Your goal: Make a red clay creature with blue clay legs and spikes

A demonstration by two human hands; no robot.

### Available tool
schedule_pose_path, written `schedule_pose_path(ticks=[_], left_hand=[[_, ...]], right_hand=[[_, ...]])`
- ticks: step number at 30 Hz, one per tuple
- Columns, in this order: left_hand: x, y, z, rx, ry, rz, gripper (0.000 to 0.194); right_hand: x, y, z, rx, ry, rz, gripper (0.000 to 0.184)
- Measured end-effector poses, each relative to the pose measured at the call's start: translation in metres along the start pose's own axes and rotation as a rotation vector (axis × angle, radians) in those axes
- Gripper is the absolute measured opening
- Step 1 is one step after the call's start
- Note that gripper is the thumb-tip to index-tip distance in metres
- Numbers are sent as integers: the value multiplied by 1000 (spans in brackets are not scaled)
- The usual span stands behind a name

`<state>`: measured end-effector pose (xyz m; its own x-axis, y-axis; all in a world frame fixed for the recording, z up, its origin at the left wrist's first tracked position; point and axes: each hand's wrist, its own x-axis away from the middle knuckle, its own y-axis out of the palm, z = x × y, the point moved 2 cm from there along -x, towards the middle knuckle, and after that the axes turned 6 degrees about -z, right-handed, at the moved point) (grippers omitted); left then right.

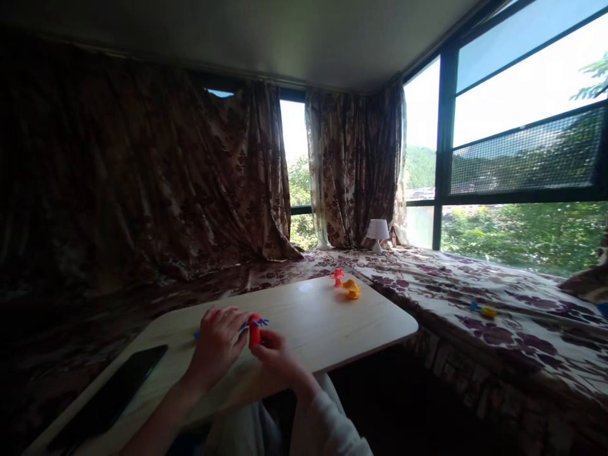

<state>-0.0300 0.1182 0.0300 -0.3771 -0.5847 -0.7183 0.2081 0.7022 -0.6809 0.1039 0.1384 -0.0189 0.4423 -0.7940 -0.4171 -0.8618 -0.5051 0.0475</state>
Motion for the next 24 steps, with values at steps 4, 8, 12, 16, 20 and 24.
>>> schedule_pose_path(ticks=[4,8,12,16,20,24], left_hand=[[-1,1,3,0,-22,-22,33],[-2,2,4,-11,-1,-42,34],[-4,1,5,-27,5,-75,32],[-5,-2,7,-23,11,-85,30],[-5,-3,8,-26,20,-52,32],[-3,-1,10,-9,9,-22,32]], right_hand=[[1,1,-1,29,-14,-6,17],[0,1,2,37,-42,-24,12],[-1,1,2,35,-71,-19,8],[-1,1,1,60,-71,-43,8],[-3,0,6,28,-52,-43,7],[-5,-2,13,-21,-29,-4,9]])
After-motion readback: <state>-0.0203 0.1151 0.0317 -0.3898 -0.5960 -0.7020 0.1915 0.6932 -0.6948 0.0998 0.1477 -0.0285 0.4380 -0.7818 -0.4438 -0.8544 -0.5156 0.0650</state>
